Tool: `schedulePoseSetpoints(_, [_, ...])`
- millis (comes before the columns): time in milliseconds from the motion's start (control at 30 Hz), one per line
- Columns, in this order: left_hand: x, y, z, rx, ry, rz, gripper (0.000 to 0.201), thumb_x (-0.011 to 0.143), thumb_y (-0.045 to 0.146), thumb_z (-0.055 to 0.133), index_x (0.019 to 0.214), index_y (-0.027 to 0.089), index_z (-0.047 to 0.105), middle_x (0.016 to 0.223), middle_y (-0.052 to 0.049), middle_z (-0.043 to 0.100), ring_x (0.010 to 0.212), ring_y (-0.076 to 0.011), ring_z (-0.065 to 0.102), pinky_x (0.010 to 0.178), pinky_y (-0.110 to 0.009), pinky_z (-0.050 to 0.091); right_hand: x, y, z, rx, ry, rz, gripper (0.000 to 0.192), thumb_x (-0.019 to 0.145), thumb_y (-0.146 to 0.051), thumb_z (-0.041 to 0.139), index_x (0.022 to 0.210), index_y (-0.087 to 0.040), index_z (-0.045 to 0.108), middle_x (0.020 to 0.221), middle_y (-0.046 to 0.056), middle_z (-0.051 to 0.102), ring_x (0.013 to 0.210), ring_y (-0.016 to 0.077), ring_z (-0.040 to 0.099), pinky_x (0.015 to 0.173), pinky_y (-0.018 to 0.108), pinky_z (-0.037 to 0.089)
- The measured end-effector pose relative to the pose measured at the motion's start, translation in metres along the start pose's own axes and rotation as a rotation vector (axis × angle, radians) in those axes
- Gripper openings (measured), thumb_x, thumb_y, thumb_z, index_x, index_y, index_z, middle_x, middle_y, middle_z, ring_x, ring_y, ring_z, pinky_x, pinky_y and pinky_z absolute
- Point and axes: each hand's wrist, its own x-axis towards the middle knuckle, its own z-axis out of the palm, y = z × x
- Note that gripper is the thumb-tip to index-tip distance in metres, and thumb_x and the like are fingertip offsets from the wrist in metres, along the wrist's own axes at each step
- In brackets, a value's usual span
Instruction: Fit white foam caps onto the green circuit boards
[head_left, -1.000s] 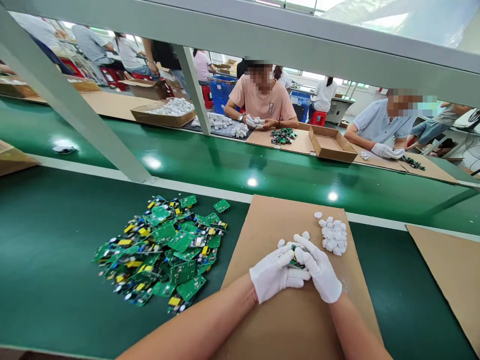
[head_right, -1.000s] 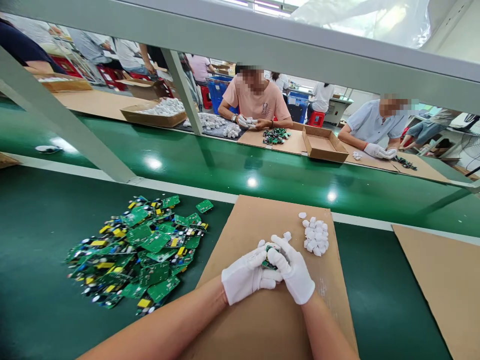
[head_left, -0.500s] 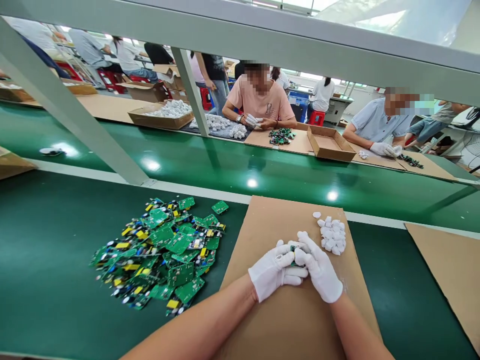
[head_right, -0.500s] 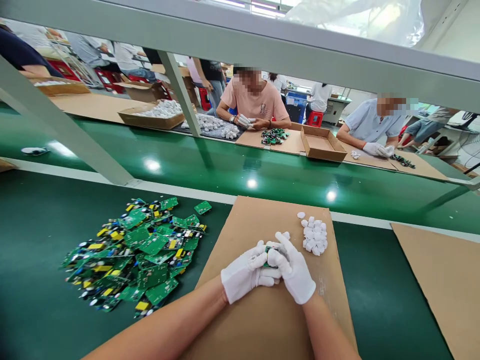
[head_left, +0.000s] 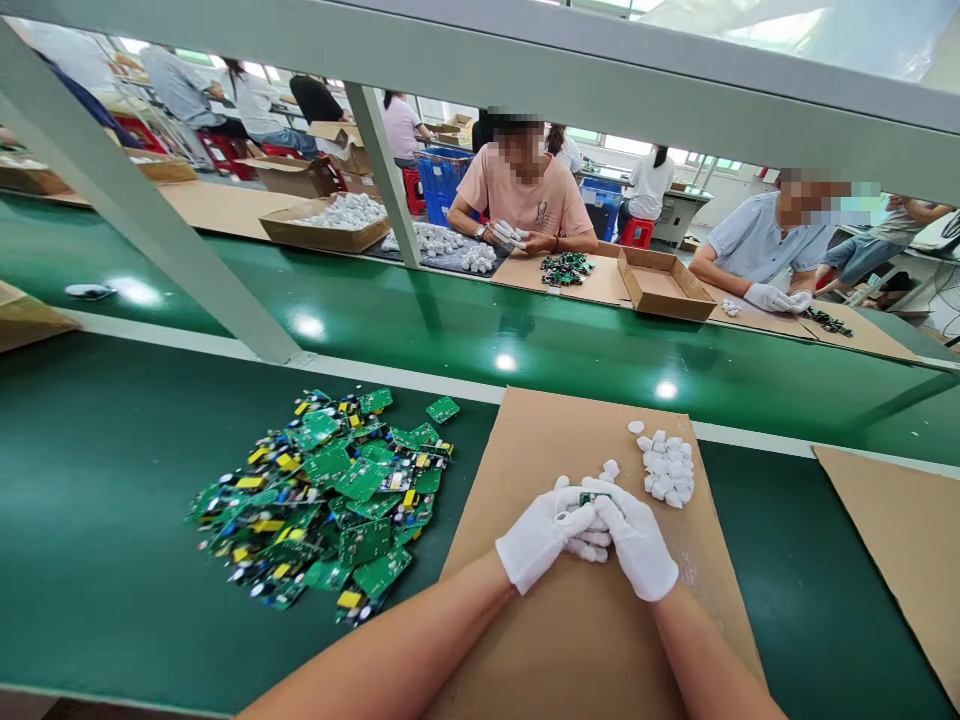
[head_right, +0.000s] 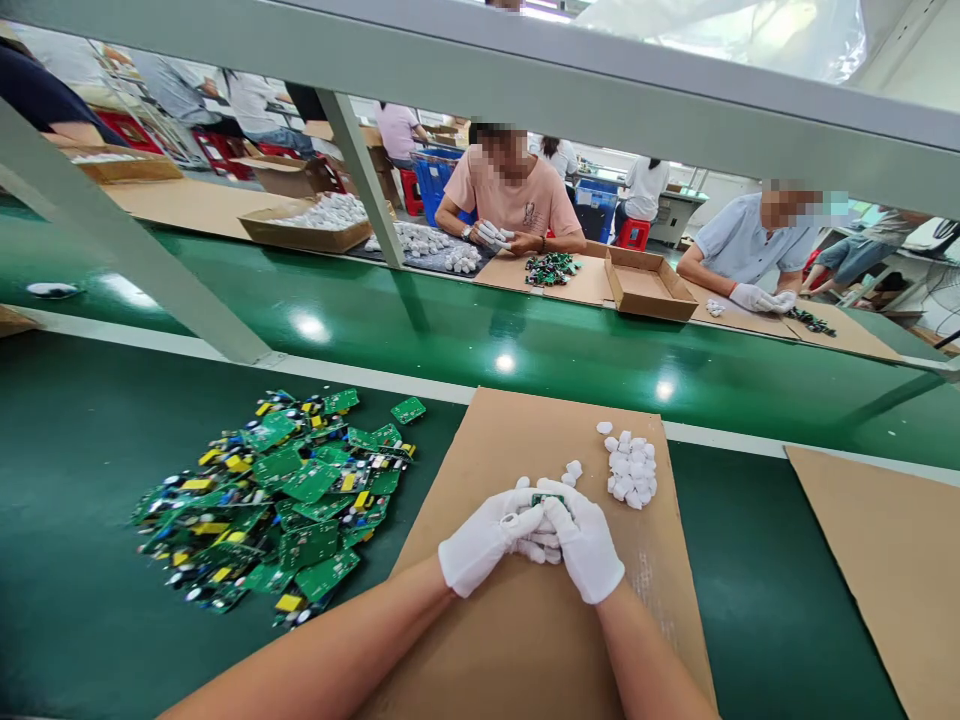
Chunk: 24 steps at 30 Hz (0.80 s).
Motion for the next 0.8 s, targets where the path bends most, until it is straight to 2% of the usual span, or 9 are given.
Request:
schedulePoseSetpoints(100, [0.001,0.000,-0.002,-0.051,-0.043,-0.018,0.037,0.070,0.047,0.066,0.074,0.011,0.055,0.062,-0.003,0.057,0.054,-0.0115,0.057,0.056,-0.027,0.046,-0.001,0.002,-0.003,0.110,-0.055,0.013,0.048,0.087,-0.052,0.038,0.115,-0.020,0.060,0.114,0.007,0.063,0.106,0.0223,0.057,0.095,0.037,0.043])
schedulePoseSetpoints(167, [0.003,-0.003,-0.005,-0.064,-0.039,-0.009,0.040,0.070,0.051,0.063,0.073,0.012,0.054,0.062,-0.005,0.059,0.056,-0.0142,0.059,0.056,-0.028,0.047,-0.003,0.001,-0.003,0.039,-0.042,0.012,0.046,0.087,-0.049,0.042,0.119,-0.021,0.058,0.116,0.007,0.063,0.109,0.0224,0.056,0.096,0.036,0.042])
schedulePoseSetpoints(233, [0.005,-0.007,-0.008,0.009,0.001,0.017,0.042,0.070,0.053,0.062,0.072,0.012,0.053,0.062,-0.006,0.061,0.057,-0.0167,0.062,0.053,-0.026,0.045,-0.004,-0.002,-0.001,-0.063,-0.020,-0.007,0.043,0.086,-0.045,0.046,0.120,-0.021,0.058,0.115,0.006,0.063,0.107,0.0227,0.057,0.096,0.036,0.043])
schedulePoseSetpoints(367, [0.008,-0.011,-0.008,0.134,0.070,0.042,0.040,0.070,0.050,0.063,0.073,0.012,0.053,0.059,-0.005,0.060,0.053,-0.0153,0.062,0.046,-0.021,0.040,-0.005,-0.007,0.004,-0.118,0.003,-0.015,0.039,0.087,-0.041,0.043,0.117,-0.021,0.060,0.109,0.004,0.067,0.098,0.0211,0.061,0.086,0.031,0.050])
schedulePoseSetpoints(433, [0.008,-0.009,-0.007,0.069,0.071,0.030,0.040,0.068,0.050,0.065,0.074,0.013,0.053,0.059,-0.003,0.060,0.053,-0.0145,0.061,0.047,-0.021,0.041,-0.004,-0.007,0.004,-0.116,0.004,-0.015,0.039,0.087,-0.040,0.043,0.117,-0.022,0.060,0.110,0.004,0.066,0.100,0.0206,0.061,0.087,0.030,0.049])
schedulePoseSetpoints(533, [0.006,-0.006,-0.006,-0.063,0.006,-0.021,0.043,0.071,0.056,0.059,0.073,0.013,0.052,0.061,-0.004,0.059,0.056,-0.0159,0.062,0.051,-0.023,0.044,-0.003,-0.005,0.002,-0.097,0.010,-0.035,0.041,0.088,-0.042,0.042,0.117,-0.020,0.060,0.112,0.005,0.065,0.103,0.0213,0.059,0.093,0.034,0.046])
schedulePoseSetpoints(633, [0.005,-0.006,-0.008,-0.082,-0.022,-0.014,0.043,0.072,0.055,0.057,0.076,0.012,0.053,0.061,-0.006,0.060,0.055,-0.0163,0.062,0.049,-0.022,0.043,-0.004,-0.003,0.002,-0.079,0.004,-0.042,0.045,0.089,-0.045,0.038,0.120,-0.020,0.058,0.106,0.006,0.068,0.097,0.0223,0.062,0.090,0.036,0.047])
schedulePoseSetpoints(700, [0.006,-0.008,-0.009,-0.078,-0.020,0.025,0.041,0.072,0.051,0.060,0.079,0.011,0.055,0.061,-0.006,0.061,0.054,-0.0153,0.061,0.050,-0.022,0.045,-0.005,-0.003,0.003,-0.123,0.002,-0.031,0.045,0.087,-0.045,0.043,0.123,-0.020,0.055,0.101,0.005,0.069,0.093,0.0228,0.063,0.087,0.036,0.049])
schedulePoseSetpoints(800, [0.007,-0.011,-0.009,-0.100,-0.006,0.051,0.038,0.071,0.048,0.063,0.082,0.012,0.057,0.067,-0.006,0.063,0.058,-0.0146,0.061,0.056,-0.026,0.049,-0.006,-0.005,0.006,-0.223,0.019,-0.023,0.045,0.083,-0.041,0.052,0.123,-0.020,0.054,0.102,0.005,0.069,0.098,0.0235,0.061,0.090,0.035,0.047])
